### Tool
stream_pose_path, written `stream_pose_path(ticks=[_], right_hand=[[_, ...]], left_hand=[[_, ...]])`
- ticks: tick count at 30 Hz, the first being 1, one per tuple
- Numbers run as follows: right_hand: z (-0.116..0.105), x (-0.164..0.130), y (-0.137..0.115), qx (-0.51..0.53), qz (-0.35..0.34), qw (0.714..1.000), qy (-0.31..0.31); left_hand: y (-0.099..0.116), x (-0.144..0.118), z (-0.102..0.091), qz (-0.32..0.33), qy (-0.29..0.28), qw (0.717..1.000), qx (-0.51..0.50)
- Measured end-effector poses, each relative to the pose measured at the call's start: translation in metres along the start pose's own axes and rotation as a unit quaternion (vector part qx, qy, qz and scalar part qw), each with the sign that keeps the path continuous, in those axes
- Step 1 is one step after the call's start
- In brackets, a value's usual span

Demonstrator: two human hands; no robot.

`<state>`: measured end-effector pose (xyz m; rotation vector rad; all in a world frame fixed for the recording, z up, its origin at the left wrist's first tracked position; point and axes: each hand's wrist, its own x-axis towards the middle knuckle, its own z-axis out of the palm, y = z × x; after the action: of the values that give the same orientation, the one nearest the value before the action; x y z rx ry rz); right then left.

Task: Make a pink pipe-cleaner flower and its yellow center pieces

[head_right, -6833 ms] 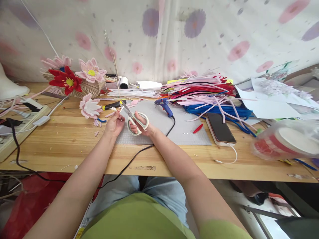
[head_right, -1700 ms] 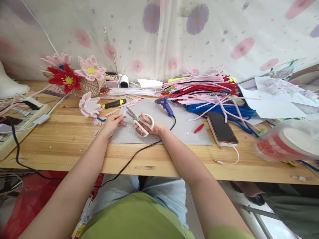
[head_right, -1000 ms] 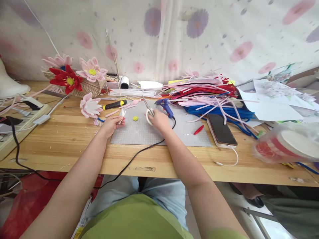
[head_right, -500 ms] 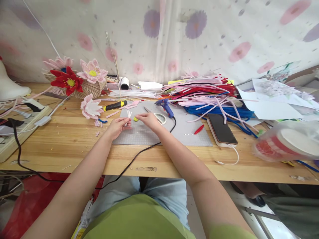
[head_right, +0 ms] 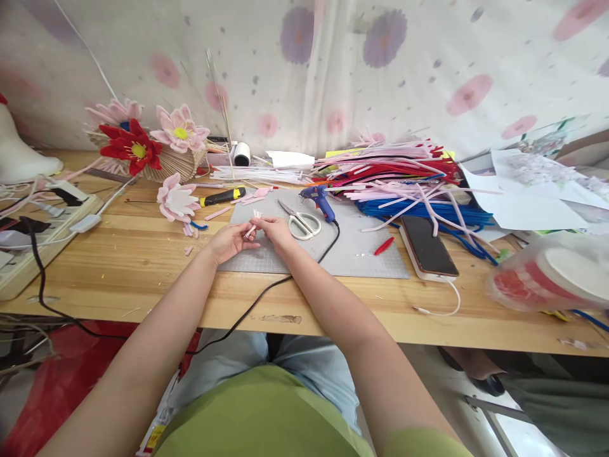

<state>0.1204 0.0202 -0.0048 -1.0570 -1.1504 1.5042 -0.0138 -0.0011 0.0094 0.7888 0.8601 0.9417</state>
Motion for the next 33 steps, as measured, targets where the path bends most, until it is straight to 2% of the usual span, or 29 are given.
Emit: stream_pose_path(ticks=[7, 14, 19, 27, 33], right_hand=[[-0.0031, -0.0002, 0.0001, 0.015, -0.011, 1.0, -0.017], [-0.0044, -0.0005, 0.0008, 0.039, -0.018, 0.999, -0.032], [-0.0029, -0.0017, 0.0016, 0.05, -0.011, 0.997, -0.056], [0.003, -0.0039, 0.0011, 0.023, -0.039, 0.998, -0.033], [0.003, -0.0029, 0.002, 0.046, -0.024, 0.999, -0.011]], left_hand=[[0.0031, -0.0009, -0.0029, -0.037, -0.005, 0.999, -0.036], [0.0045, -0.0033, -0.0015, -0.054, 0.001, 0.998, 0.012], [0.0049, -0.0021, -0.0014, -0.062, 0.017, 0.998, 0.007], [0.0031, 0.0001, 0.0003, -0.037, 0.032, 0.999, 0.003], [-0.001, 0.0006, 0.0049, 0.018, 0.079, 0.996, 0.044]])
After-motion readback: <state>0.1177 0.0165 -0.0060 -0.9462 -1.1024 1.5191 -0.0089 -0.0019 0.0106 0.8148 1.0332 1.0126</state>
